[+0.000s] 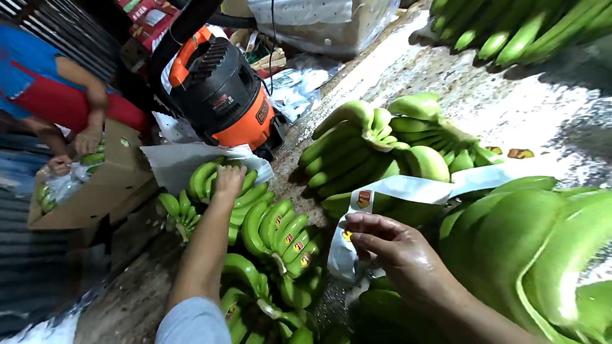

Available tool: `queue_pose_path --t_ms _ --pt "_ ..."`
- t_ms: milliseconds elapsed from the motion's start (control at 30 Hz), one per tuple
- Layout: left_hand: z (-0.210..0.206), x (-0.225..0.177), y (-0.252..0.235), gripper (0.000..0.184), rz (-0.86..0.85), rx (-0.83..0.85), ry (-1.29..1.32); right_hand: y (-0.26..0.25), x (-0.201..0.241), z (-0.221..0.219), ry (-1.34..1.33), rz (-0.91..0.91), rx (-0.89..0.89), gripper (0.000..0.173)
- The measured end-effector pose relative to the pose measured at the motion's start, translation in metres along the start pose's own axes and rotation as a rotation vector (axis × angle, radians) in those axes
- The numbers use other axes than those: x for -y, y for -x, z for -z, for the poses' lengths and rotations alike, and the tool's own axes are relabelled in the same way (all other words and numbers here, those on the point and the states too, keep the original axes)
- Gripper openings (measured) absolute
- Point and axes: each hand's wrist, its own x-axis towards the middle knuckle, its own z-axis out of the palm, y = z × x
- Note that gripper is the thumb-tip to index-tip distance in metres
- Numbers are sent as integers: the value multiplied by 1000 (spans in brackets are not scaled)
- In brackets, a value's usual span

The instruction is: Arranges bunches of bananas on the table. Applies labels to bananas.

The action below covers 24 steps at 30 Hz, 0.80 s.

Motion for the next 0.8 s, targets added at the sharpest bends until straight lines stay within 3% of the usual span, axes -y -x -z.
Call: queue_pose_path --t_ms 100,133,200,300,433,567,633,700,767,800 --pt "39 -51 48 14 -170 -423 484 1 3 -1 89 15 -3 41" --pt "50 -71 72 10 -288 -500 664 1 3 -2 112 18 2 45" --pt "64 -109 116 9 -563 -500 876 3 2 -3 164 30 27 52" --pt "59 -149 152 10 -775 -561 699 8 2 -4 232 46 82 46" --pt "43 -163 156 12 -776 -880 501 10 6 1 116 -48 157 51" --pt "28 -156 155 18 -822 -1021 445 11 7 0 -82 -141 190 40" --pt "27 -148 153 20 -863 -923 603 10 6 -2 -91 -151 105 43" --pt "41 -127 148 22 -842 -627 868 3 3 0 -63 -118 -64 34" --pt "56 -89 127 22 -624 -316 929 -3 0 6 -77 -85 -155 21" --pt "57 -67 108 23 -511 -171 820 -4 -1 6 -89 -92 -158 26"
